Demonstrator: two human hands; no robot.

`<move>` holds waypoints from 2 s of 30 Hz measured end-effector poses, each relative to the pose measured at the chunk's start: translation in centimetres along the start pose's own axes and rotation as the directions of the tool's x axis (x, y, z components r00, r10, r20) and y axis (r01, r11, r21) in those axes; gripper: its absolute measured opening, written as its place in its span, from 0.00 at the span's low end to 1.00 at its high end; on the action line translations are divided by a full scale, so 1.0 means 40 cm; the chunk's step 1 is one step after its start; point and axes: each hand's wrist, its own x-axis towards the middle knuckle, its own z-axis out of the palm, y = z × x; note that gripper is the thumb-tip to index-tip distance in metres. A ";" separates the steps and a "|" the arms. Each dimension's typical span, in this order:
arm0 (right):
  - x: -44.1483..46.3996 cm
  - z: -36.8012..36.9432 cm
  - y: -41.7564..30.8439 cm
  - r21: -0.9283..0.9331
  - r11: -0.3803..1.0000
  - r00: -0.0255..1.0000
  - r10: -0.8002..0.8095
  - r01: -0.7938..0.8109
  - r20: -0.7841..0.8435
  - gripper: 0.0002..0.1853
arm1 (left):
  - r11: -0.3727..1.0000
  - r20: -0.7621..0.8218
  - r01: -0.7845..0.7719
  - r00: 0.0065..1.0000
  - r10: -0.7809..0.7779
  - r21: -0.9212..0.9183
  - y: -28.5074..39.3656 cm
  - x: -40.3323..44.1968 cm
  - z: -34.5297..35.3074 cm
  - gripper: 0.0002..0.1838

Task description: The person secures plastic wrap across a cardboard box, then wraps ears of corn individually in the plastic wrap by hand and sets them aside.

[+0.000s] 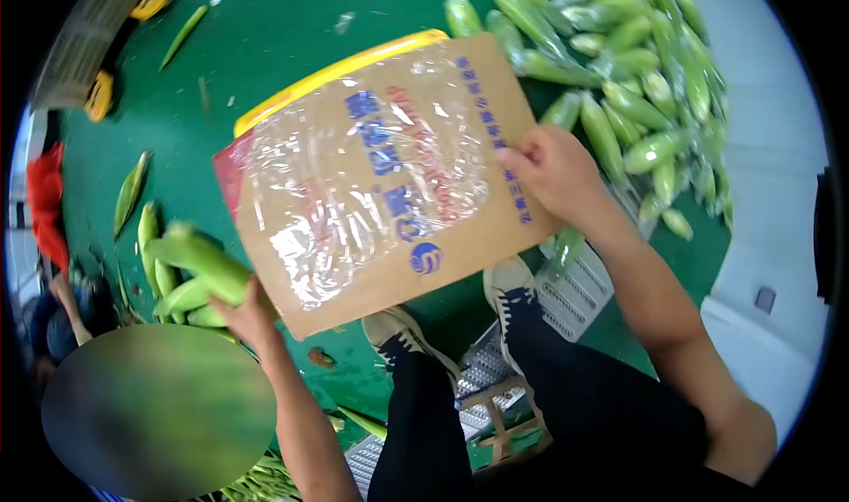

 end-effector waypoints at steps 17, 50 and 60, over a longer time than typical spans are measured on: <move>0.055 0.067 -0.149 0.559 0.798 0.971 -0.234 0.225 -0.056 0.15 | 0.208 0.765 -0.972 0.216 0.607 0.109 0.525 -0.312 0.230 0.42; 0.013 0.057 -0.166 -0.138 0.615 0.631 -0.763 0.776 0.141 0.43 | 0.543 0.601 -0.839 0.448 0.662 0.027 0.345 -0.352 0.140 0.22; 0.266 0.138 -0.229 -0.348 0.594 0.585 -0.798 0.726 -0.143 0.45 | 0.180 0.241 -0.949 0.244 0.939 0.259 0.507 -0.165 0.293 0.18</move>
